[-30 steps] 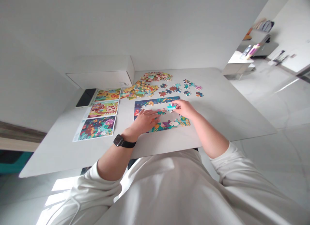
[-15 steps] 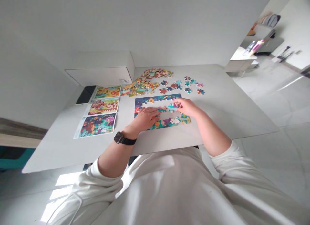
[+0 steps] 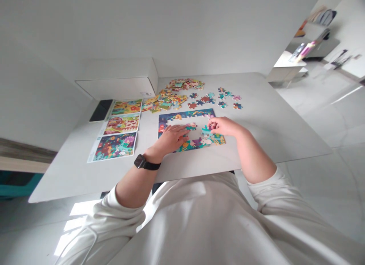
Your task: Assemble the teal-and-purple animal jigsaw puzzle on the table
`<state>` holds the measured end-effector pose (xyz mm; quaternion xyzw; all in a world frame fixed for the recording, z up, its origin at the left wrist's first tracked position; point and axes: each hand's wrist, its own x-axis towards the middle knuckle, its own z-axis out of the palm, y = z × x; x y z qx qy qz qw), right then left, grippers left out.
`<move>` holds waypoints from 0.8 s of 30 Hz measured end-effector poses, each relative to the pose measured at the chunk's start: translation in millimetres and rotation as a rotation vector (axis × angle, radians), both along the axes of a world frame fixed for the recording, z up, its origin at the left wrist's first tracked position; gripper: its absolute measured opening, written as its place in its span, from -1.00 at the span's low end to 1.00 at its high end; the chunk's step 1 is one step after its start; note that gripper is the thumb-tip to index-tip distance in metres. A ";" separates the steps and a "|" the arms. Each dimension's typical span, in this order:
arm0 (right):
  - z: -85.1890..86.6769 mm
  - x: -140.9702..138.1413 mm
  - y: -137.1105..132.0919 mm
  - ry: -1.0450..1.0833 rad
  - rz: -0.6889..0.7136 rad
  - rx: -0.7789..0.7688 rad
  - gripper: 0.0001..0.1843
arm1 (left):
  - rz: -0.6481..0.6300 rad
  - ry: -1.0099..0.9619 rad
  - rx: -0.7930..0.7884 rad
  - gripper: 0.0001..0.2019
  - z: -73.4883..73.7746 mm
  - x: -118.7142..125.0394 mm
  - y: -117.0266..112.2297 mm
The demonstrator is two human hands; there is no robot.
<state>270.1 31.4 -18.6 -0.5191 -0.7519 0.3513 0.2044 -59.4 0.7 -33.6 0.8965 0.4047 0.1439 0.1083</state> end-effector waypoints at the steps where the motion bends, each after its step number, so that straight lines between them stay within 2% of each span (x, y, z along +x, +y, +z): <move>1: 1.0 0.6 -0.4 -0.001 0.001 -0.005 -0.69 | -0.001 -0.005 0.000 -0.54 0.2 0.2 -0.1; 8: 8.7 1.8 -4.0 -0.092 0.016 -0.022 -0.71 | 0.001 -0.016 0.003 -0.56 -0.7 -0.3 -0.6; 13: 13.3 -1.5 -5.8 -0.212 0.037 -0.016 -0.68 | -0.027 -0.027 0.057 -0.58 5.6 4.2 -6.7; 18: 16.0 -6.3 -8.8 -0.263 0.036 0.012 -0.68 | -0.139 -0.062 0.100 -0.59 12.1 23.7 -22.0; 24: 17.6 -8.5 -11.9 -0.317 0.053 0.056 -0.71 | -0.190 0.002 0.101 -0.51 5.4 50.6 -36.6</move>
